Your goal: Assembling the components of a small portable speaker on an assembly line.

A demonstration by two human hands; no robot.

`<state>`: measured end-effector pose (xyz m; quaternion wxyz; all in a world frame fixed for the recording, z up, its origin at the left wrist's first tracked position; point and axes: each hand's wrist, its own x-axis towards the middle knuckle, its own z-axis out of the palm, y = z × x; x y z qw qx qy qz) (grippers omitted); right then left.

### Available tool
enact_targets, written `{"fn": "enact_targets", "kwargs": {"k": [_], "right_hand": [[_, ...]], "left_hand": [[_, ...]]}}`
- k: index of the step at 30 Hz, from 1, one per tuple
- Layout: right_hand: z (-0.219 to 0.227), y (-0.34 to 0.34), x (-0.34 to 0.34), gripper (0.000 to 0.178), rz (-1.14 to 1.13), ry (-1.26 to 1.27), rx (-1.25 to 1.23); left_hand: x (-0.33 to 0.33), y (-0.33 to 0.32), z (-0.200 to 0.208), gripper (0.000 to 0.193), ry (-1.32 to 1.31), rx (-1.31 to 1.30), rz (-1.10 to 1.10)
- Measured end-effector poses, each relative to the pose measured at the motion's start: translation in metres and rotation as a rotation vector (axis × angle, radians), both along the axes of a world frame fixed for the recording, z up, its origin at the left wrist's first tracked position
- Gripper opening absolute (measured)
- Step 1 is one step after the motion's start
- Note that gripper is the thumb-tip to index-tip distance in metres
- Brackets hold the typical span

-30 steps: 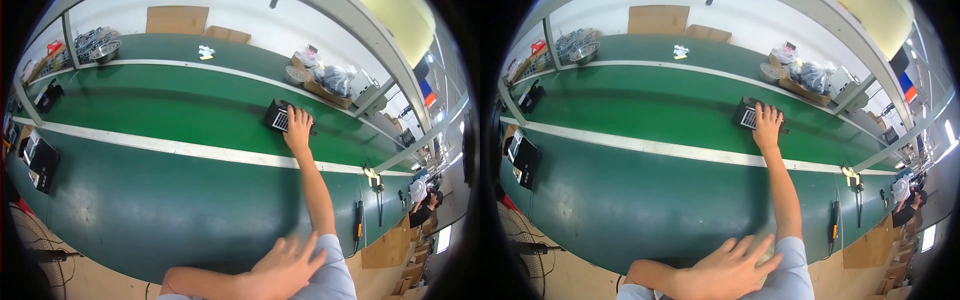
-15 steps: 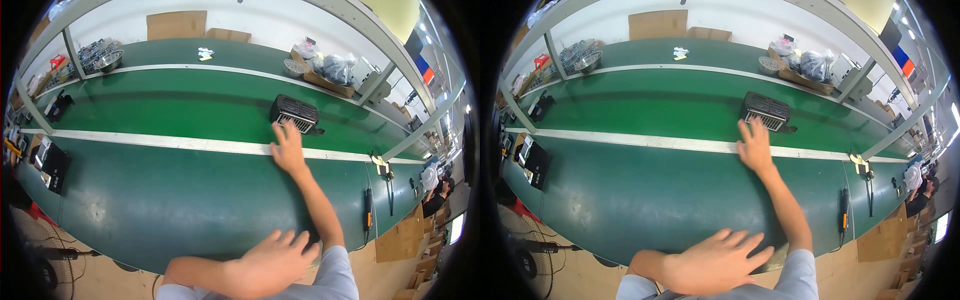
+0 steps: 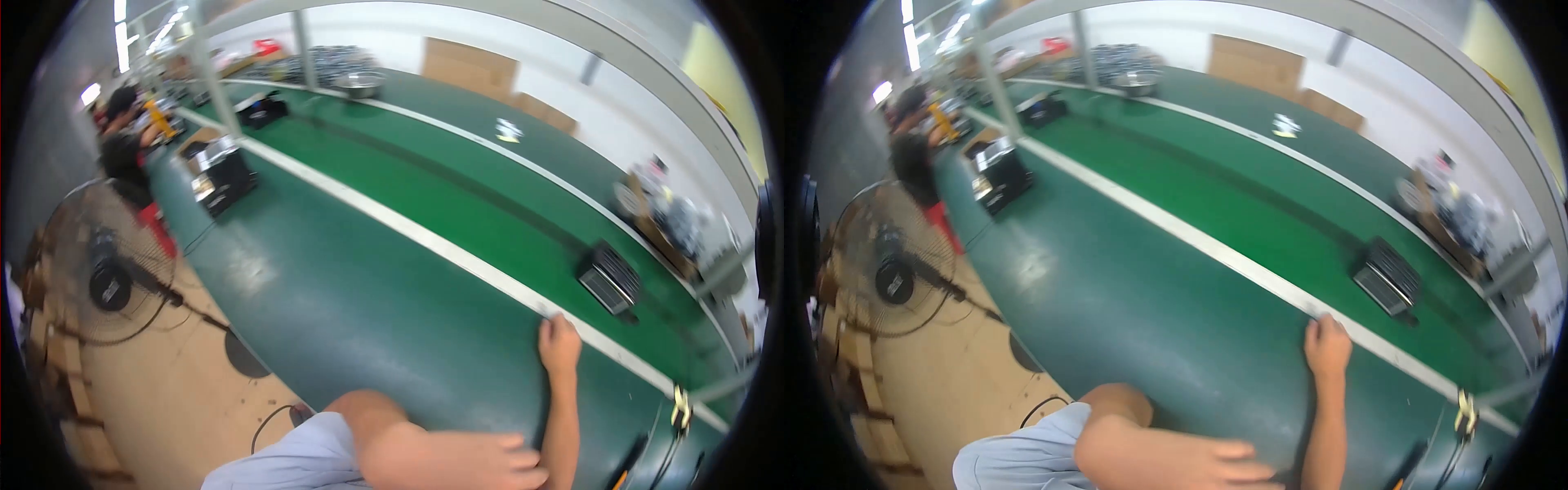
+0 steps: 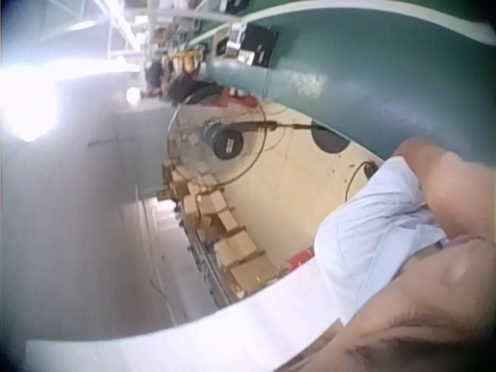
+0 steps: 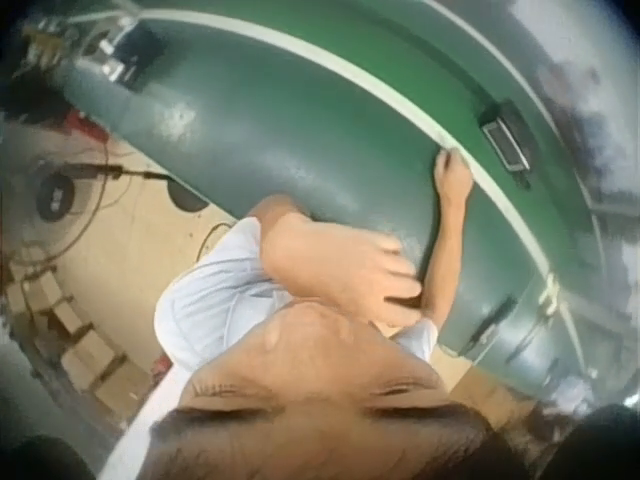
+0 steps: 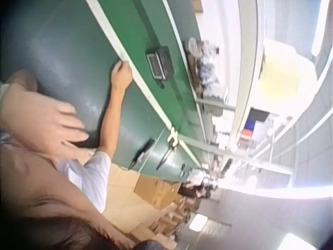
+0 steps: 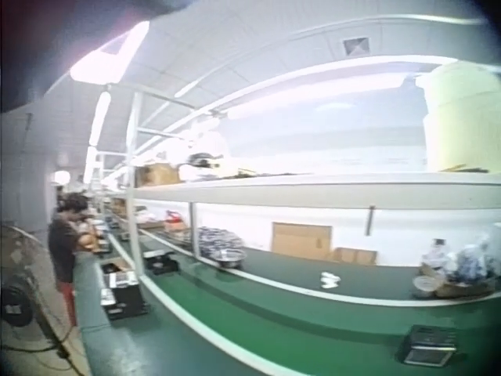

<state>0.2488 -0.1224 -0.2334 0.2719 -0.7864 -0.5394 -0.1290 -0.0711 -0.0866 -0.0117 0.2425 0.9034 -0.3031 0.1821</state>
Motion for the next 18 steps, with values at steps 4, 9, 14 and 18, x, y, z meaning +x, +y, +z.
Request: {"fn": "enact_targets", "kwargs": {"k": [4, 9, 14, 18], "right_hand": [[0.007, 0.006, -0.011, 0.019, -0.013, 0.029, -0.087], [0.004, 0.013, -0.006, 0.019, -0.004, 0.045, -0.106], [0.006, 0.009, -0.001, 0.019, -0.027, 0.058, -0.096], [-0.003, 0.012, 0.000, 0.019, -0.033, 0.056, -0.106]], "left_hand": [[-0.009, 0.012, -0.012, 0.044, 0.041, -0.009, -0.238], [-0.012, 0.004, -0.020, 0.035, 0.068, 0.126, -0.154], [-0.022, 0.028, -0.026, 0.036, 0.114, 0.020, -0.208], [-0.036, 0.024, -0.058, 0.043, -0.216, -0.001, -0.168]]}}
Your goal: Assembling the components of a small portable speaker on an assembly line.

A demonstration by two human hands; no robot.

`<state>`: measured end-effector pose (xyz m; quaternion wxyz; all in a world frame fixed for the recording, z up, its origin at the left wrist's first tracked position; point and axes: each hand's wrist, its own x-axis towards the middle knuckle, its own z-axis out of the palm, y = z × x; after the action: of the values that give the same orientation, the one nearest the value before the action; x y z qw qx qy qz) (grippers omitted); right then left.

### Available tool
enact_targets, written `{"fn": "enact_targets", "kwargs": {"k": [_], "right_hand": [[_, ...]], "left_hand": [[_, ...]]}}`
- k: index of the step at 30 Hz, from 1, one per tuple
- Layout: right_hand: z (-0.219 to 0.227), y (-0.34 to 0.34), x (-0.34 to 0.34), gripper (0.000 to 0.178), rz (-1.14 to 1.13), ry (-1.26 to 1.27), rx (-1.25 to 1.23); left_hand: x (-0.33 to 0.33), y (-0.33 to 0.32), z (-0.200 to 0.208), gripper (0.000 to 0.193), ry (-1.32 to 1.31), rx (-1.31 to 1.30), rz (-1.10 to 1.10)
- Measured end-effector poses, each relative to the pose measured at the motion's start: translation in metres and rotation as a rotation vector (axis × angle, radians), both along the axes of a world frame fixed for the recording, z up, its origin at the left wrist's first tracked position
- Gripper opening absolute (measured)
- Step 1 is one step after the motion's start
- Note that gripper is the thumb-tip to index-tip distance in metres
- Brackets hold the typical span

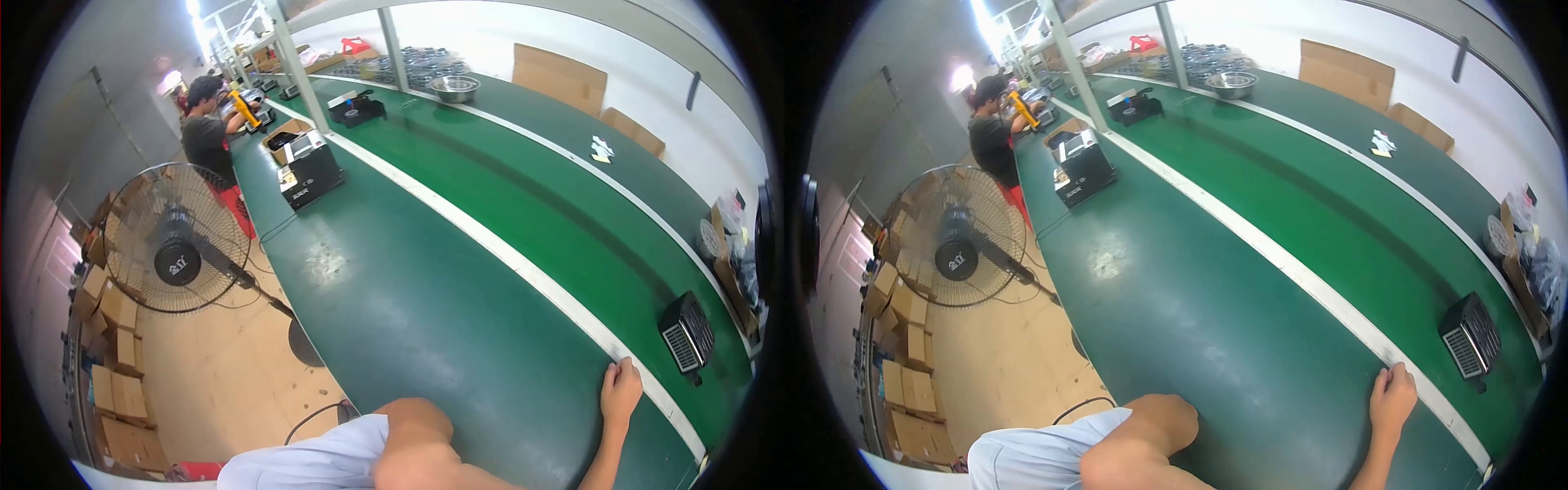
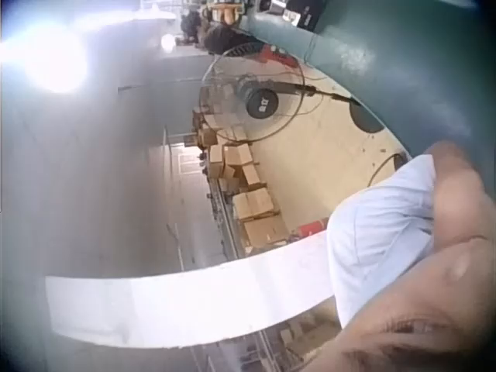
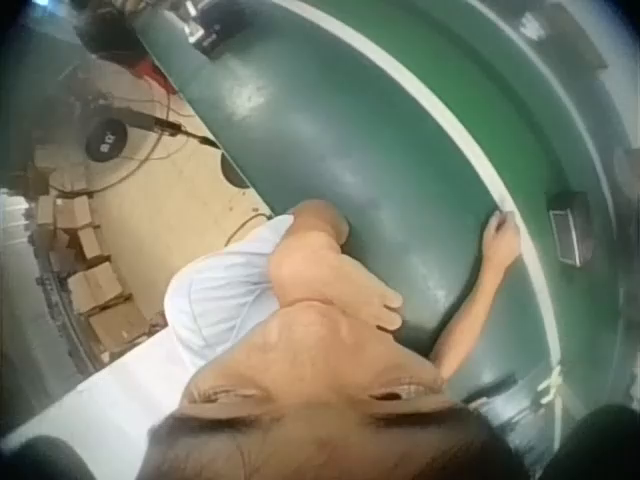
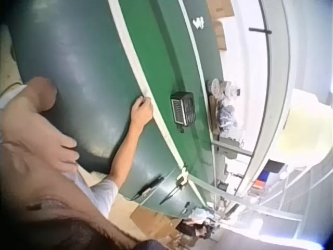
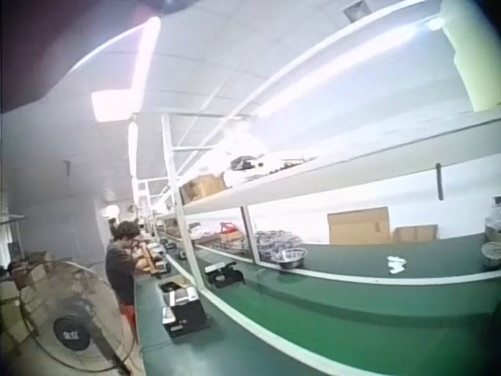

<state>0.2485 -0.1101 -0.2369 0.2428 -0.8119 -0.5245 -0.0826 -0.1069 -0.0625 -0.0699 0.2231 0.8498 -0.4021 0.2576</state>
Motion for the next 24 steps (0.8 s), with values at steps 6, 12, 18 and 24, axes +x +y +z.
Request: {"fn": "enact_targets", "kwargs": {"k": [6, 12, 18, 24], "right_hand": [[-0.004, 0.002, -0.002, 0.019, 0.012, -0.010, 0.011], [-0.002, 0.003, -0.001, 0.019, 0.004, -0.014, 0.001], [-0.001, 0.005, -0.003, 0.019, -0.003, 0.005, -0.004], [-0.001, 0.006, -0.003, 0.019, 0.002, 0.006, -0.009]], "left_hand": [[-0.006, 0.012, -0.006, 0.046, -0.015, -0.023, -0.075], [0.003, -0.002, 0.015, 0.049, 0.286, -0.105, -0.078], [0.009, 0.007, 0.034, 0.039, 0.206, 0.030, 0.038], [0.009, 0.005, 0.029, 0.040, 0.171, 0.035, 0.111]]}}
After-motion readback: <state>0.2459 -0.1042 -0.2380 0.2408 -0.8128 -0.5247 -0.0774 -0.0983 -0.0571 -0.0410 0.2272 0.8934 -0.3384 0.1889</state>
